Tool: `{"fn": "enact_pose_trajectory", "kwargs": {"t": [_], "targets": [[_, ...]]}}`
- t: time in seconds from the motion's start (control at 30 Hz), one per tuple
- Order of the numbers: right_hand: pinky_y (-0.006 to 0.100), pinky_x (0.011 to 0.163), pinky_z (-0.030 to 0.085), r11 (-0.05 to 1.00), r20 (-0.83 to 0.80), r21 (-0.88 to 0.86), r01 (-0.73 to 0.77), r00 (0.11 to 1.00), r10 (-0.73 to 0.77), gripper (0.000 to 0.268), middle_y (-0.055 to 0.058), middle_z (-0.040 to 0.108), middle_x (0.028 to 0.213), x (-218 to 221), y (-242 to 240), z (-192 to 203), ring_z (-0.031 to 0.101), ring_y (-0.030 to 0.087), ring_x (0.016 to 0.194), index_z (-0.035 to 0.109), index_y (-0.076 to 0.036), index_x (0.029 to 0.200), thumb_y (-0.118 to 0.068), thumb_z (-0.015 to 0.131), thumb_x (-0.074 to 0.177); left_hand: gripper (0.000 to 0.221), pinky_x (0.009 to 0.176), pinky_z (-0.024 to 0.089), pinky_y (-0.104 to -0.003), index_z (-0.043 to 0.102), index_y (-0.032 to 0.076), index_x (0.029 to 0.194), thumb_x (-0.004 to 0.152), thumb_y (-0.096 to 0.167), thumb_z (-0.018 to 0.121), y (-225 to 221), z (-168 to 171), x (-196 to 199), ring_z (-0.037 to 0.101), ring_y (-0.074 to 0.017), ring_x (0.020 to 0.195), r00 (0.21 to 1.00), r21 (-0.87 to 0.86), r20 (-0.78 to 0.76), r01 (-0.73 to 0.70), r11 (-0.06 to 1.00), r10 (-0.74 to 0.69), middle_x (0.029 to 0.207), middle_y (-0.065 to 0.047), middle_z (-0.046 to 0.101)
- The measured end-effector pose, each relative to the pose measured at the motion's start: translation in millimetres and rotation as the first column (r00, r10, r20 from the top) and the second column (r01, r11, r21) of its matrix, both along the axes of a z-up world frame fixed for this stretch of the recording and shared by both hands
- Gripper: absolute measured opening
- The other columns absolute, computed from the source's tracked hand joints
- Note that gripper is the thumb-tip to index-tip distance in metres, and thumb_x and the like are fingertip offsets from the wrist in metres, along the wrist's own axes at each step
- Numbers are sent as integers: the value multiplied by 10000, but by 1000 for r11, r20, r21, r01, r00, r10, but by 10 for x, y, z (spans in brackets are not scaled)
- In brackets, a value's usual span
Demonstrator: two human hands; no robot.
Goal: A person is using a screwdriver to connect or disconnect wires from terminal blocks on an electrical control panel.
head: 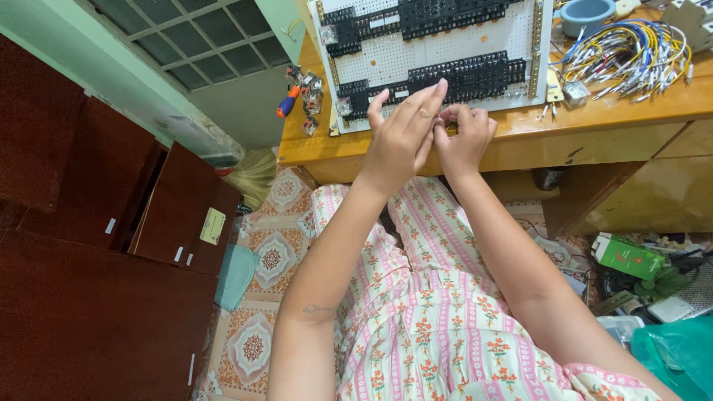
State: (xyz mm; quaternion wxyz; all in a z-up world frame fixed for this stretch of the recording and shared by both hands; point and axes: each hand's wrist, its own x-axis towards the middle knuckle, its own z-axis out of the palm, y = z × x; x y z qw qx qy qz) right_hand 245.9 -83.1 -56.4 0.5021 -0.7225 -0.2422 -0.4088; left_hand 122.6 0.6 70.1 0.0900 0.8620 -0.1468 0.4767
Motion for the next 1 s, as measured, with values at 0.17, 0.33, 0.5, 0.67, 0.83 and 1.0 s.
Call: {"fn": "enact_pose_trajectory", "kwargs": {"t": [0.17, 0.33, 0.5, 0.67, 0.83, 1.0], "targets": [[379, 802, 404, 999, 54, -16, 30, 998, -29, 220, -51, 608, 777, 13, -14, 20, 598, 219, 838, 669, -225, 918, -141, 807, 769, 459, 1124, 253, -537, 549, 320, 1474, 1027, 382, 631, 13, 14, 53, 657, -184, 1136, 992, 85, 90, -99, 991, 91, 1261, -31, 616], [371, 825, 398, 999, -41, -26, 37, 998, -38, 286, -99, 620, 754, 3, 38, -3, 606, 199, 845, 679, -238, 901, -149, 856, 694, 518, 1146, 248, -483, 517, 248, 1520, 1019, 191, 636, -31, 1, 4, 653, -152, 1186, 999, 17, 35, 2, 1000, -2, 1279, -31, 647], [364, 833, 398, 1000, -44, -5, 29, 999, -29, 269, -90, 620, 753, -3, 39, -9, 604, 201, 849, 678, -237, 914, -128, 822, 714, 460, 1131, 243, -550, 564, 270, 1469, 1015, 264, 633, -40, 9, -15, 658, -176, 1107, 997, 40, 52, -61, 997, 59, 1236, -31, 630], [361, 843, 399, 999, -48, -32, 42, 998, -43, 266, -104, 621, 754, -35, 20, 52, 602, 192, 855, 681, -249, 902, -158, 846, 714, 371, 1059, 323, -475, 634, 318, 1387, 1017, 305, 649, -11, -12, 11, 655, -139, 1005, 988, 67, 134, -85, 994, 75, 1131, 11, 615], [388, 853, 404, 997, -129, -76, 19, 991, -29, 320, -111, 654, 761, -35, 8, 90, 610, 210, 875, 683, -255, 940, -197, 867, 685, 553, 1148, 239, -547, 498, 188, 1530, 1001, 124, 645, -10, -57, 25, 645, -195, 1183, 1000, 48, 10, 7, 999, -8, 1288, -81, 646], [392, 835, 401, 987, -74, -160, 24, 997, -37, 300, -111, 658, 749, -14, -50, 99, 608, 205, 861, 672, -247, 951, -204, 856, 717, 519, 1187, 190, -577, 492, 183, 1527, 1020, 161, 601, -12, 20, -43, 638, -176, 1222, 999, 71, -44, 1, 997, 2, 1331, -56, 646]]}}
